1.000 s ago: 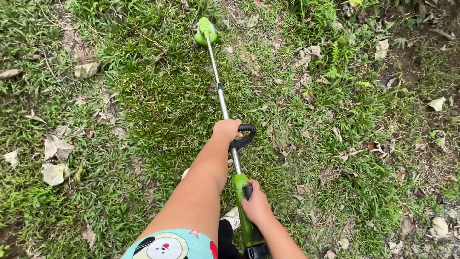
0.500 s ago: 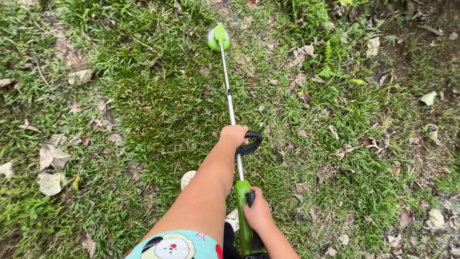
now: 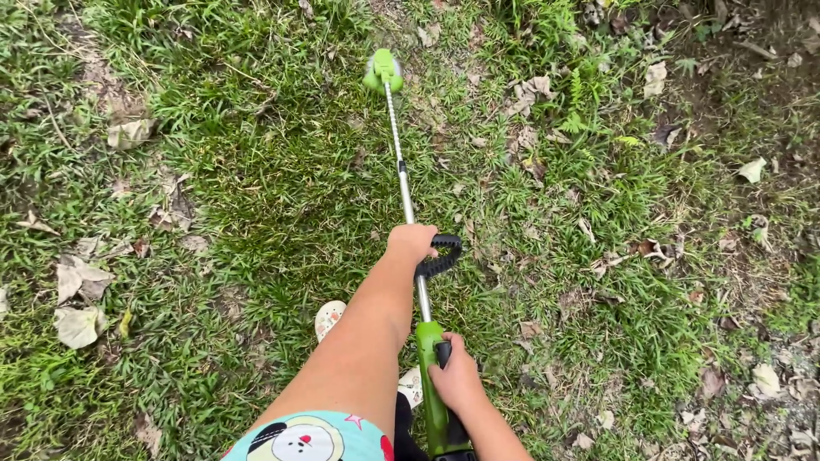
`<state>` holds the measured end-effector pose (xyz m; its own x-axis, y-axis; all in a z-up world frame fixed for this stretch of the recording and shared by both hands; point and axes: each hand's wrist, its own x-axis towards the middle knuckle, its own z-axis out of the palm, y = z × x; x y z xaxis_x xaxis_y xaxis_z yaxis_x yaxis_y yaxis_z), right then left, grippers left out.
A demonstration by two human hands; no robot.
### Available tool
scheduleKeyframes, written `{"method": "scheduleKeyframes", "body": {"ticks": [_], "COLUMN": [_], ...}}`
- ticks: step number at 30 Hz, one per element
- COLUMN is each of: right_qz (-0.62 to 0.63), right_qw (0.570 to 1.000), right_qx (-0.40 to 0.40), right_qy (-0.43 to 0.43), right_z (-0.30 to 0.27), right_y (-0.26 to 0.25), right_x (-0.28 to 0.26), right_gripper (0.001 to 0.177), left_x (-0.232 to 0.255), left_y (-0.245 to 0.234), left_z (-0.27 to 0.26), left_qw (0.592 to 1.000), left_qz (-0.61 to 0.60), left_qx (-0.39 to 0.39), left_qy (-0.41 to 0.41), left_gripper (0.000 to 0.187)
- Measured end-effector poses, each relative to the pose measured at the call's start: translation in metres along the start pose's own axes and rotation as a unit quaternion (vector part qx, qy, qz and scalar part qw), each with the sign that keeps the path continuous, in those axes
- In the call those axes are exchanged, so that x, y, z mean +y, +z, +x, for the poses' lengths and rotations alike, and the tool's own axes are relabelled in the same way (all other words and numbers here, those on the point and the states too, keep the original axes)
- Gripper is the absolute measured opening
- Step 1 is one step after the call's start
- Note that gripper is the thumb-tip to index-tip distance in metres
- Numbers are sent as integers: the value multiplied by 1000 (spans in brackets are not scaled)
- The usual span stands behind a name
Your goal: Trimming grass using a handheld string trimmer while walking through a yard.
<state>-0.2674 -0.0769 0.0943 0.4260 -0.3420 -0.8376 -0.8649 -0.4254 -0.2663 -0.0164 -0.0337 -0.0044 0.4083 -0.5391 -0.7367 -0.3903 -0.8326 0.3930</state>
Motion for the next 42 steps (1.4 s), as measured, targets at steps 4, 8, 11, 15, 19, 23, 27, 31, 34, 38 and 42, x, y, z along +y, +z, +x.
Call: {"method": "scheduleKeyframes", "body": {"ticks": [4, 8, 11, 15, 19, 23, 27, 31, 34, 38, 42], "right_qz": [-8, -20, -25, -29, -27, -48, -59, -78, -101, -136, -153], "right_qw": [1000, 1000, 999, 999, 999, 998, 996, 994, 991, 986, 982], "right_qx": [-1, -10, -7, -22, -31, -45, -48, -56, -48, -48, -44], "right_qy": [-3, -10, -20, -8, -15, -21, -40, -52, -69, -82, -105], "right_z": [1, 4, 6, 2, 0, -8, -9, -16, -10, -13, -15], "right_y": [0, 2, 3, 1, 1, -2, 1, 2, -3, -16, -19], "right_x": [-9, -16, -22, -32, -40, -47, -37, -19, 8, 35, 58], "right_gripper": [61, 61, 61, 63, 60, 62, 62, 62, 62, 61, 62], "left_x": [-10, -20, -27, -32, -47, -56, -54, -45, -38, -18, -7], "left_y": [-3, -7, -12, -17, -12, -9, -8, 9, 28, 48, 69], "left_z": [2, -2, -4, -12, -11, -23, -46, -57, -48, -60, -71], "left_qw": [1000, 1000, 999, 999, 999, 997, 995, 992, 991, 986, 981], "left_qz": [-2, -12, -16, -20, -26, -44, -58, -76, -78, -122, -134], "left_qx": [2, 10, 13, 21, 34, 41, 45, 47, 83, 78, 95], "left_qy": [-8, -22, -26, -31, -31, -47, -64, -91, -64, -85, -99], "left_gripper": [33, 31, 32, 34, 31, 37, 31, 28, 30, 28, 30]}}
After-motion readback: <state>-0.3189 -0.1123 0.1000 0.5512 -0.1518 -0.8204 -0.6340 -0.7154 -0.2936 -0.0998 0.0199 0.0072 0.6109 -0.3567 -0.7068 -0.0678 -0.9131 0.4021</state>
